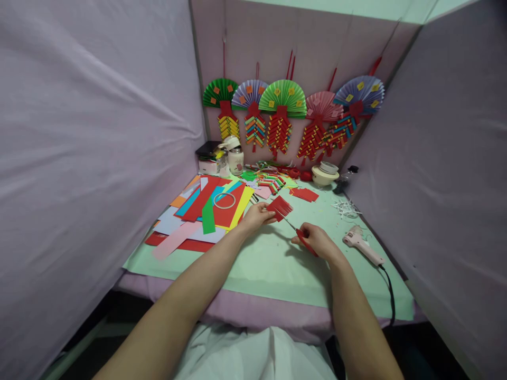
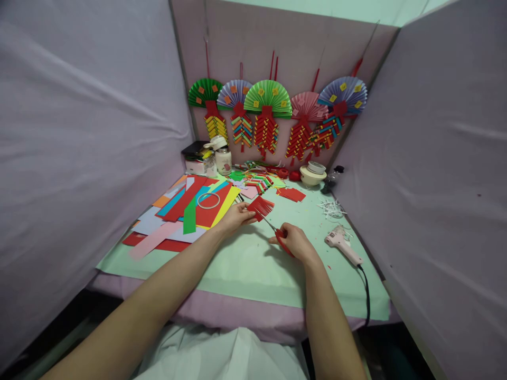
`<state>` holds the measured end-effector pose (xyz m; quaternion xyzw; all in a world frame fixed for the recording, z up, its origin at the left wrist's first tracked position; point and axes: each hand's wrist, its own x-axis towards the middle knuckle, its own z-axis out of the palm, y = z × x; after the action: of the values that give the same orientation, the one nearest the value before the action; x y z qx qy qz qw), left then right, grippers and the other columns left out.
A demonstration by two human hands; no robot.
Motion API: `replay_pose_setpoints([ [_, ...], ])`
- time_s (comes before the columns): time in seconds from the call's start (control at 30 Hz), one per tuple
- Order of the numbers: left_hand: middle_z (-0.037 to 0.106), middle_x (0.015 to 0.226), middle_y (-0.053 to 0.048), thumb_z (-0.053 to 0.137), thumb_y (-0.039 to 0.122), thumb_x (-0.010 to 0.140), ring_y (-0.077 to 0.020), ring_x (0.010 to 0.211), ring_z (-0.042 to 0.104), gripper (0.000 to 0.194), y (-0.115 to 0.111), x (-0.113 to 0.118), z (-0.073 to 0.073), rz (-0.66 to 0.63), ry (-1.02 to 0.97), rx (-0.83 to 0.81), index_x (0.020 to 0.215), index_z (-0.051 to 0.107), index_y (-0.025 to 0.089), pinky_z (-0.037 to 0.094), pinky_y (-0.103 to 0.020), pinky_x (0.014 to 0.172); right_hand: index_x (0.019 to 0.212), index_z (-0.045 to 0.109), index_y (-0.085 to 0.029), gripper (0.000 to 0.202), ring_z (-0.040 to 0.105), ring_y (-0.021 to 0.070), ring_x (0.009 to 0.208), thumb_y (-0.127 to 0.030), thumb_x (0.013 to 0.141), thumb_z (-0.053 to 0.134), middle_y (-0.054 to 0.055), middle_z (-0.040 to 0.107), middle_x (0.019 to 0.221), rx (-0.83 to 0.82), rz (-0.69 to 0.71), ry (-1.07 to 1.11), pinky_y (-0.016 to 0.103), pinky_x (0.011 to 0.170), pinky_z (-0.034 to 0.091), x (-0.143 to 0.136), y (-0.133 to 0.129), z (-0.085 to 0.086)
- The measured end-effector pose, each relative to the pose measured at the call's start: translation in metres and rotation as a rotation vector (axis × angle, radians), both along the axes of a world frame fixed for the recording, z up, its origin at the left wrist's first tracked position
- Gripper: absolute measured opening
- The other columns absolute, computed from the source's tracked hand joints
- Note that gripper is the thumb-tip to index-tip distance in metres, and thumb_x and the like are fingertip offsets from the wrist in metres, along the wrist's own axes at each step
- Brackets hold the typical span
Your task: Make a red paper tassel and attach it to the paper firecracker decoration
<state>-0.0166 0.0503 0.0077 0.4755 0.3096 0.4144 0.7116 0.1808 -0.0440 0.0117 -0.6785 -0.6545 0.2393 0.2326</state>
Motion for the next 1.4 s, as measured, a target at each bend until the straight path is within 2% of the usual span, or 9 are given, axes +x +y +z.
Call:
replay_pose_setpoints([
  [0.3,0.066,0.083,-0.005,0.070,0.010,0.072,-0.0135,0.075,0.066,0.023,0.000,0.001,-0.001,0.023,0.039,0.020,0.088,0.053,0.012,0.054,-0.027,0.076,0.067,0.049,-0.020,0.035,0.042,0.0120,0.056,-0.053,0.067,0.061,-0.002,0.055,0.061,0.047,0.004,-0.030,0.023,0.050,0.030,0.000,-0.001,-0.001],
  [0.47,0.065,0.083,-0.006,0.072,0.012,0.071,-0.0143,0.074,0.066,0.025,0.000,0.002,0.000,0.041,0.046,0.037,0.088,0.054,0.012,0.053,-0.031,0.078,0.068,0.049,-0.020,0.036,0.042,0.0125,0.056,-0.054,0.067,0.061,-0.001,0.055,0.062,0.061,-0.012,-0.048,0.024,0.050,0.029,-0.003,-0.001,-0.002],
  [0.77,0.066,0.075,-0.005,0.068,0.007,0.069,-0.0161,0.070,0.066,0.024,-0.007,0.006,0.004,0.114,0.079,0.094,0.086,0.052,0.012,0.053,-0.034,0.076,0.069,0.049,-0.020,0.034,0.044,0.0125,0.058,-0.052,0.069,0.061,-0.002,0.057,0.065,0.058,-0.008,-0.043,0.024,0.052,0.031,-0.003,-0.002,-0.002],
  [1.07,0.065,0.077,-0.003,0.065,0.006,0.071,-0.0147,0.073,0.066,0.021,-0.005,0.010,-0.004,0.066,0.087,0.087,0.084,0.051,0.013,0.053,-0.032,0.077,0.070,0.049,-0.020,0.034,0.044,0.0133,0.057,-0.052,0.068,0.059,-0.001,0.056,0.064,0.052,-0.003,-0.043,0.024,0.052,0.030,-0.004,-0.001,-0.001],
  [1.4,0.065,0.077,-0.005,0.071,0.010,0.069,-0.0154,0.073,0.066,0.028,-0.004,0.009,-0.008,0.029,0.058,0.084,0.087,0.049,0.013,0.052,-0.035,0.080,0.066,0.051,-0.019,0.038,0.041,0.0121,0.056,-0.055,0.066,0.062,-0.002,0.054,0.060,0.063,-0.022,0.000,0.023,0.050,0.030,-0.004,0.001,-0.002],
])
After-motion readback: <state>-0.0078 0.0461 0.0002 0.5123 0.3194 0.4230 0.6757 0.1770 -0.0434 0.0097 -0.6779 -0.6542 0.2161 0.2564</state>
